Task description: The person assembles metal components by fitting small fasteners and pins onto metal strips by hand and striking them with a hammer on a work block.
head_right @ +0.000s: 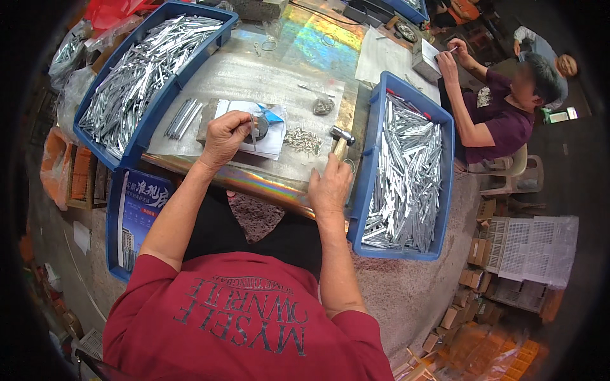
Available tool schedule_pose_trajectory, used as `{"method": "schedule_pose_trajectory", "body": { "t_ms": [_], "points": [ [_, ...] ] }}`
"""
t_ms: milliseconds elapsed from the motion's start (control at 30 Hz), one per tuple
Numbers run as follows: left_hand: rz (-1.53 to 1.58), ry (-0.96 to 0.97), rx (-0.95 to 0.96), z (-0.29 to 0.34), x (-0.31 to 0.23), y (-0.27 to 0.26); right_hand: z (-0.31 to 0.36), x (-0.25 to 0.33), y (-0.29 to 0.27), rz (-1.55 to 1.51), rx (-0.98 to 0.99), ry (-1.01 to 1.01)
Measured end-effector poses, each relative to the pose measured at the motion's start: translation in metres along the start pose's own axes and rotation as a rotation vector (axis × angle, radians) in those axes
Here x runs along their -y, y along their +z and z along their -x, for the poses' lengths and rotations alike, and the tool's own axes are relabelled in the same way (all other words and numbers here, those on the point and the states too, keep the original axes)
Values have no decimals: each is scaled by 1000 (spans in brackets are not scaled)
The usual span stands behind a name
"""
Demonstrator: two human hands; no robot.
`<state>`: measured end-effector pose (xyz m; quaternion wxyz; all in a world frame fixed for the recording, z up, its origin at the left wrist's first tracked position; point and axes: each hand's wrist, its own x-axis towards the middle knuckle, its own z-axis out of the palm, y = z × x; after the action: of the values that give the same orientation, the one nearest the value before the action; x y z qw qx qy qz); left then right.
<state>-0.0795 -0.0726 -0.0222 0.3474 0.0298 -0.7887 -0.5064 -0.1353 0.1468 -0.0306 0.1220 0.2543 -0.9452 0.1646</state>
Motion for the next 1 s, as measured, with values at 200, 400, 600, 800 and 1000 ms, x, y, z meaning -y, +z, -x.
{"method": "schedule_pose_trajectory", "body": {
  "t_ms": [200, 400, 600, 800, 1000],
  "points": [
    [-58, 10, 10, 1, 0, 0, 4, -13, -8, -75, 176, 342],
    [-26, 24, 3, 2, 4, -1, 5, -5, -24, -1254, 159, 680],
    [-18, 45, -6, 1, 1, 1, -1, 52, -76, -1345, 314, 315],
    [-22, 55, -25, 2, 2, 1, -18, 70, -101, -825, 312, -72],
    [-26, 65, -13, 0, -3, -4, -13, 97, -141, -1115, -39, -12]
  ]
}}
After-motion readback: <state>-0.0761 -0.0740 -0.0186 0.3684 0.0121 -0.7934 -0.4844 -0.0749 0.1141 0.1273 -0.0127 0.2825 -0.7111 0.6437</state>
